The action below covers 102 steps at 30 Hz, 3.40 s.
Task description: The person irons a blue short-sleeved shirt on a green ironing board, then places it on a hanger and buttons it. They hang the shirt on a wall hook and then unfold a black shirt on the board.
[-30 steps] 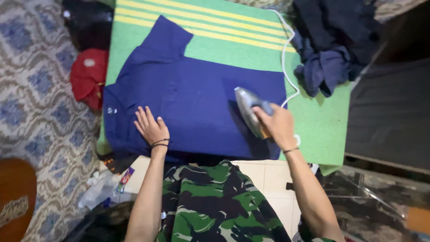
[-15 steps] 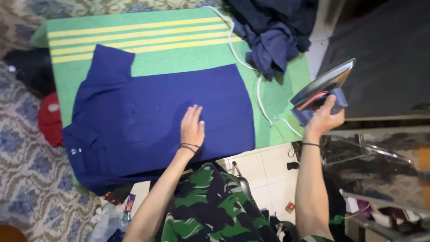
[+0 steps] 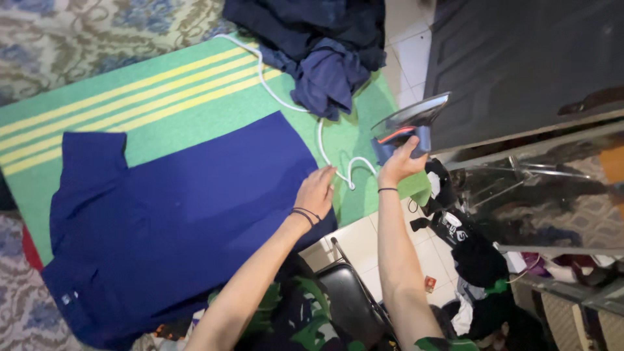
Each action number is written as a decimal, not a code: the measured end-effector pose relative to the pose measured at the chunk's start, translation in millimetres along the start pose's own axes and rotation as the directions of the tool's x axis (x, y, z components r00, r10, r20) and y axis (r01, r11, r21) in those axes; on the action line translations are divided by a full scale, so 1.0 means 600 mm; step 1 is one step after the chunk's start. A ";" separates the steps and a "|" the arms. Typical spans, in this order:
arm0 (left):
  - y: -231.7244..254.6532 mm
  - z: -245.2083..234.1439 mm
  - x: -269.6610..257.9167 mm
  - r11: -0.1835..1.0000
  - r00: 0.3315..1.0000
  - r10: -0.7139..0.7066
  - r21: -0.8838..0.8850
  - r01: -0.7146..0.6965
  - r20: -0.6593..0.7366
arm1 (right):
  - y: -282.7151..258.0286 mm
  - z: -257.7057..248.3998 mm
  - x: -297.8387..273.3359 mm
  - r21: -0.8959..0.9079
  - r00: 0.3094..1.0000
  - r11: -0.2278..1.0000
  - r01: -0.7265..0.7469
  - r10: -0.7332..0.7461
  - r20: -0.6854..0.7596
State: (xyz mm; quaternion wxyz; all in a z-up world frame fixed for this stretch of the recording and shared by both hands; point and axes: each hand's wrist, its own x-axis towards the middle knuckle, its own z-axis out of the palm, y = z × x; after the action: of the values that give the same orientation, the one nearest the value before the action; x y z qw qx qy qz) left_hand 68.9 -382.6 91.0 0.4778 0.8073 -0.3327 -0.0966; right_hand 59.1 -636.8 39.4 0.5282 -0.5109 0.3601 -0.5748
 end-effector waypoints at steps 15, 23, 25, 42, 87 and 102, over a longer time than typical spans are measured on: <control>0.017 0.098 0.008 0.999 0.992 -0.019 -0.031 0.023 0.128 | 0.100 -0.130 -0.098 -0.128 0.991 0.992 -0.002 0.019 0.131; 0.012 0.036 -0.017 0.993 0.991 -0.056 -0.092 0.068 0.119 | 0.063 -0.132 -0.096 -0.313 0.979 0.942 -0.120 0.164 0.119; -0.003 -0.002 -0.040 0.990 0.993 -0.076 -0.113 0.086 0.090 | 0.049 -0.149 -0.101 -0.329 0.964 0.939 -0.102 0.175 0.200; -0.310 -0.475 -0.535 0.628 0.284 -0.314 0.025 0.778 -0.906 | -0.188 0.084 -0.676 -0.257 0.504 0.912 0.321 0.066 0.861; -0.120 -0.606 -0.853 0.657 -0.077 -0.145 -0.154 0.738 -0.986 | -0.553 0.349 -1.060 0.744 -0.838 0.667 -0.039 -0.428 0.339; 0.142 -0.931 -0.805 0.261 0.294 0.412 0.421 0.868 -0.862 | -0.715 0.509 -1.108 0.752 -0.372 0.659 0.014 -0.695 0.616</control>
State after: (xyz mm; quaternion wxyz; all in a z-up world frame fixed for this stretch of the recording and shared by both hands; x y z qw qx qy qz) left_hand -71.0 289.0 377.0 -0.0268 0.8507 0.1868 0.4906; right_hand 198.7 128.2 377.8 0.4587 -0.6996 -0.5194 -0.1742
